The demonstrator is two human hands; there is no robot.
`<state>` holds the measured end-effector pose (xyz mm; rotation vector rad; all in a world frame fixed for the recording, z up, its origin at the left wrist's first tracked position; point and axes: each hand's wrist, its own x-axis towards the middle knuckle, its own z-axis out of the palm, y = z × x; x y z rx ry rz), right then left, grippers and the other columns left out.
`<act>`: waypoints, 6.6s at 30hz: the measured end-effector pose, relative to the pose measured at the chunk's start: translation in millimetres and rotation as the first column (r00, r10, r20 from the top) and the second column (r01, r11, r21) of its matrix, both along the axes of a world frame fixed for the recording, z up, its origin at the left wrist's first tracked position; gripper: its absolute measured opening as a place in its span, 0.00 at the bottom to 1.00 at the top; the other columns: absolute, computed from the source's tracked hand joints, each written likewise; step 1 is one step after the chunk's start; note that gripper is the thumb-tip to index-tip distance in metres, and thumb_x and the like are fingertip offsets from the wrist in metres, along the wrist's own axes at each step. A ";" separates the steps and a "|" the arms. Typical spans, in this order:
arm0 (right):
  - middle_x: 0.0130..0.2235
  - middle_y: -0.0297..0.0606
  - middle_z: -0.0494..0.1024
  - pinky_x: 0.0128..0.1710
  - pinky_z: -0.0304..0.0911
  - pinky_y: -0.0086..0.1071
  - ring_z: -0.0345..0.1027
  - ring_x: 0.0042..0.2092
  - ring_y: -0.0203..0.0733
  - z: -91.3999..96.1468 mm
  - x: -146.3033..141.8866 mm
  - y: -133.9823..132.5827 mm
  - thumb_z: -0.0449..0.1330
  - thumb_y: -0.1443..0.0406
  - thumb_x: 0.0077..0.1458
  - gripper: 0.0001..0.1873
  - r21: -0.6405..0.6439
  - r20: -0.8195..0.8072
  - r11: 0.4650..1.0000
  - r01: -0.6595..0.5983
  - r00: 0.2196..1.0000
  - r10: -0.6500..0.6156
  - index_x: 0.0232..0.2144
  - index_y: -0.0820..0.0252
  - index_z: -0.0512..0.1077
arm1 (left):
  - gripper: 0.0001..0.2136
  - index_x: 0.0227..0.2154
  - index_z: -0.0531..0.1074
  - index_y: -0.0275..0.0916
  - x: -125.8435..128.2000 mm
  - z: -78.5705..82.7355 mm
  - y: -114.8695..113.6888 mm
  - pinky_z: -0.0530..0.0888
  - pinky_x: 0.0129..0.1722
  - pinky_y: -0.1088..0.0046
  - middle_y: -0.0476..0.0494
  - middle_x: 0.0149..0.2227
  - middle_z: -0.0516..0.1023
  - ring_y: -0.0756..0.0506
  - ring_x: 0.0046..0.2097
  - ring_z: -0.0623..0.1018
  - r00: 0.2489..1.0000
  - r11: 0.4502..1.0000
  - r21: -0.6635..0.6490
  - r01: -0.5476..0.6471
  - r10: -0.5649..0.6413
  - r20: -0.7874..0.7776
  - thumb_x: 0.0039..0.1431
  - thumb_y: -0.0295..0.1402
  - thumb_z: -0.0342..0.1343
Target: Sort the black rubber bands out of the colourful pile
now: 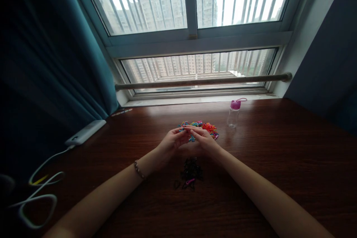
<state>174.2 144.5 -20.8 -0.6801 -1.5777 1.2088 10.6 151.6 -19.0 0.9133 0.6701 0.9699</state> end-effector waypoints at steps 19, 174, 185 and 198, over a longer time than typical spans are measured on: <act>0.42 0.41 0.76 0.49 0.60 0.41 0.67 0.46 0.46 -18.8 9.1 16.2 0.56 0.55 0.51 0.18 -0.112 -0.028 0.966 0.234 0.971 -0.238 0.38 0.59 0.75 | 0.13 0.29 0.72 0.32 -4.3 -3.1 4.4 0.72 0.35 0.71 0.41 0.32 0.76 0.49 0.32 0.75 0.989 0.996 0.053 -0.071 0.077 -0.128 0.48 0.39 0.58; 0.25 0.37 0.75 0.18 0.57 0.24 0.64 0.21 0.32 6.1 18.0 9.1 0.61 0.57 0.42 0.16 -0.222 0.401 0.975 0.017 0.913 0.076 0.28 0.65 0.73 | 0.14 0.45 0.66 0.37 -23.8 -21.8 27.7 0.63 0.53 0.64 0.39 0.48 0.67 0.45 0.51 0.67 0.520 0.456 0.882 0.117 0.729 -0.446 0.60 0.33 0.43; 0.45 0.42 0.73 0.51 0.53 0.43 0.58 0.50 0.48 -24.6 17.9 14.9 0.52 0.64 0.54 0.14 0.572 0.643 0.820 0.034 0.603 -0.473 0.41 0.59 0.71 | 0.17 0.51 0.60 0.45 -20.4 -32.8 29.6 0.41 0.54 0.40 0.40 0.56 0.61 0.38 0.61 0.51 0.261 0.533 0.688 0.492 0.664 -0.701 0.59 0.37 0.44; 0.43 0.39 0.73 0.50 0.53 0.44 0.57 0.49 0.48 -29.1 15.3 11.4 0.51 0.64 0.55 0.13 0.600 0.663 0.798 0.053 0.525 -0.533 0.39 0.57 0.73 | 0.15 0.46 0.65 0.39 -20.9 -35.7 33.2 0.46 0.53 0.39 0.37 0.54 0.63 0.37 0.59 0.54 0.233 0.597 0.697 0.397 0.670 -0.705 0.60 0.38 0.42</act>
